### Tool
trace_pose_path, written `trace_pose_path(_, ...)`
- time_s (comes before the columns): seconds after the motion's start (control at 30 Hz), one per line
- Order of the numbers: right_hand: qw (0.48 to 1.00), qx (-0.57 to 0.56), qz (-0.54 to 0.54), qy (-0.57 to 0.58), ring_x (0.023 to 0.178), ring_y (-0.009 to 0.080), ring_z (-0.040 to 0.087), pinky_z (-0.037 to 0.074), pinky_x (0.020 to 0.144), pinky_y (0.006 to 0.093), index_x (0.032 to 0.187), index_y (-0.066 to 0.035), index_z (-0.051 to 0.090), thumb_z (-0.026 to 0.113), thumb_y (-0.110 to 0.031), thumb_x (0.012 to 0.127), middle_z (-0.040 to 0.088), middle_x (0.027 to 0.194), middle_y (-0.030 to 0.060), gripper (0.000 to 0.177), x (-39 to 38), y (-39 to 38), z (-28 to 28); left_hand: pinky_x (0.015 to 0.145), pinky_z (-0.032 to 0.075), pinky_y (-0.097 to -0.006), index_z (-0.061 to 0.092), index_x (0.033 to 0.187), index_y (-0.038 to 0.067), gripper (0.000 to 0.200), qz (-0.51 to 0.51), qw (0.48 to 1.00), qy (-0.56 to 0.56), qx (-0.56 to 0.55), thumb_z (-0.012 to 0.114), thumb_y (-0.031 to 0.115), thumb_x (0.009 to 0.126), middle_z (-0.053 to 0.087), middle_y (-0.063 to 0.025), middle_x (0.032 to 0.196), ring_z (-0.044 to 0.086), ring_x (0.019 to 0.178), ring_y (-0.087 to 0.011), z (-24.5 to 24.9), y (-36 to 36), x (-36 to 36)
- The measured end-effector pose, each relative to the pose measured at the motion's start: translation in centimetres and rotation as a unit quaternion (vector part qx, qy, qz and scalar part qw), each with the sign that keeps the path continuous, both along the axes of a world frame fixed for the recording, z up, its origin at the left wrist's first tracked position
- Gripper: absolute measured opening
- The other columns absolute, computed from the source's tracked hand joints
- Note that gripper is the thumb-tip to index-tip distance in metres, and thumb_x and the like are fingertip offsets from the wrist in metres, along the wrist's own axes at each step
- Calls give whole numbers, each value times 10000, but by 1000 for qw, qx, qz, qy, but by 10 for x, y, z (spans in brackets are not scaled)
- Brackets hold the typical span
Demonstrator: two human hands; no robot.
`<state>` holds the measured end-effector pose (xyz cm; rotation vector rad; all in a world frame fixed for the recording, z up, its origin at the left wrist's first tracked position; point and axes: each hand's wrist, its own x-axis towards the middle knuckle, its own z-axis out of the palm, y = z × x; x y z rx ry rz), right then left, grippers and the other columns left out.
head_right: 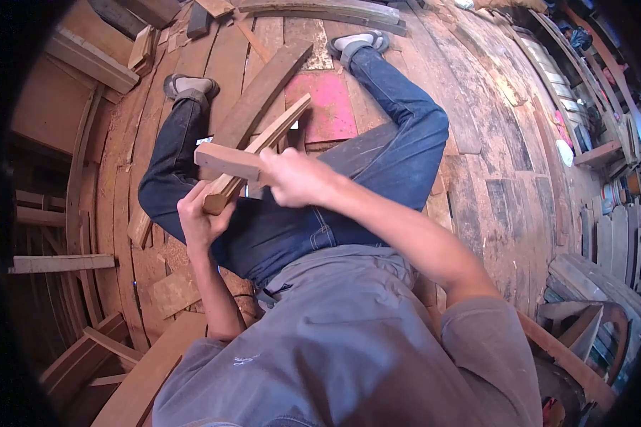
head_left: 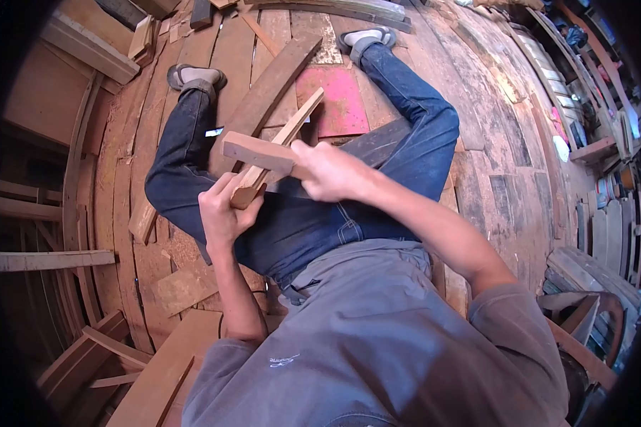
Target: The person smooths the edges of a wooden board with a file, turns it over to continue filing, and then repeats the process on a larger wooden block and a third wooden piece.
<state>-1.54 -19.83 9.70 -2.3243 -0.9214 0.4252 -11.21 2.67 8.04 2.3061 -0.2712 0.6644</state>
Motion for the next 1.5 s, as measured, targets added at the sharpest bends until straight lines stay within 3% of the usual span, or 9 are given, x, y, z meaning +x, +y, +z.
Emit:
trace_pose_path(0.23, 987, -107, -118, -21, 832, 440, 723, 585, 712, 518, 1087, 68, 539, 611, -47, 778, 679, 865, 331, 337, 51, -7, -17, 648, 538, -335, 724, 957, -16, 286, 3, 1000, -11, 4, 800, 86, 701, 679, -133, 810, 696, 688, -290, -1, 3, 2)
trace_pose_path(0.27, 997, -71, -24, 6, 820, 482, 703, 577, 695, 521, 1075, 69, 531, 607, -43, 781, 662, 846, 356, 324, 39, -6, -4, 649, 539, -334, 724, 958, -17, 288, 4, 1000, -8, 5, 802, 88, 702, 681, -134, 814, 697, 690, -288, -3, 5, 2)
trace_pose_path(0.47, 999, 2, -7, -52, 816, 462, 700, 569, 682, 514, 1102, 41, 558, 614, -37, 754, 685, 825, 291, 361, 26, -13, -18, 626, 556, -384, 744, 1039, 51, 423, -13, 998, -8, 55, 827, 128, 632, 670, -112, 823, 697, 693, -307, -3, 0, 0)
trace_pose_path(0.63, 977, -166, -131, 9, 831, 446, 717, 574, 714, 505, 1149, 43, 571, 616, -42, 769, 695, 852, 293, 392, 61, -26, -26, 601, 548, -381, 732, 1130, 71, 564, -45, 990, -33, 132, 829, 177, 585, 644, -87, 811, 674, 666, -279, -10, -10, 4)
trace_pose_path(0.83, 998, -66, -8, 7, 876, 491, 679, 553, 747, 547, 1115, 27, 525, 607, -43, 779, 679, 872, 318, 353, 2, -20, 6, 598, 544, -381, 727, 1116, 68, 548, -48, 989, -10, 136, 833, 173, 589, 634, -82, 815, 673, 679, -277, -10, -13, 2)
trace_pose_path(1.03, 984, -120, -129, -11, 868, 468, 701, 564, 730, 531, 1157, 27, 545, 623, -52, 765, 676, 855, 324, 407, 57, -24, -27, 612, 550, -387, 733, 1085, 57, 475, -14, 995, -29, 90, 826, 135, 627, 643, -103, 811, 680, 680, -299, -24, -13, 11)
trace_pose_path(1.23, 996, -89, 17, -4, 848, 468, 699, 571, 740, 533, 1121, 28, 557, 641, -47, 745, 697, 849, 276, 392, 3, -12, 10, 624, 552, -379, 734, 1078, 41, 403, -13, 998, -36, 58, 806, 76, 683, 667, -128, 822, 692, 671, -327, -46, -6, 13)
trace_pose_path(1.43, 972, -153, -178, 10, 901, 461, 707, 581, 760, 508, 1174, 50, 568, 615, -49, 768, 682, 954, 336, 420, 66, -24, -28, 627, 552, -376, 743, 1113, 51, 439, 1, 998, -26, 54, 813, 85, 681, 672, -124, 817, 693, 668, -302, -42, -12, 14)
trace_pose_path(1.5, 993, -87, -75, -2, 894, 502, 685, 563, 770, 533, 1113, 73, 524, 600, -37, 785, 666, 905, 357, 354, 35, -21, -21, 592, 545, -387, 731, 1152, 64, 530, 6, 998, -41, 52, 822, 132, 634, 619, -109, 785, 653, 630, -307, -50, -8, 14)
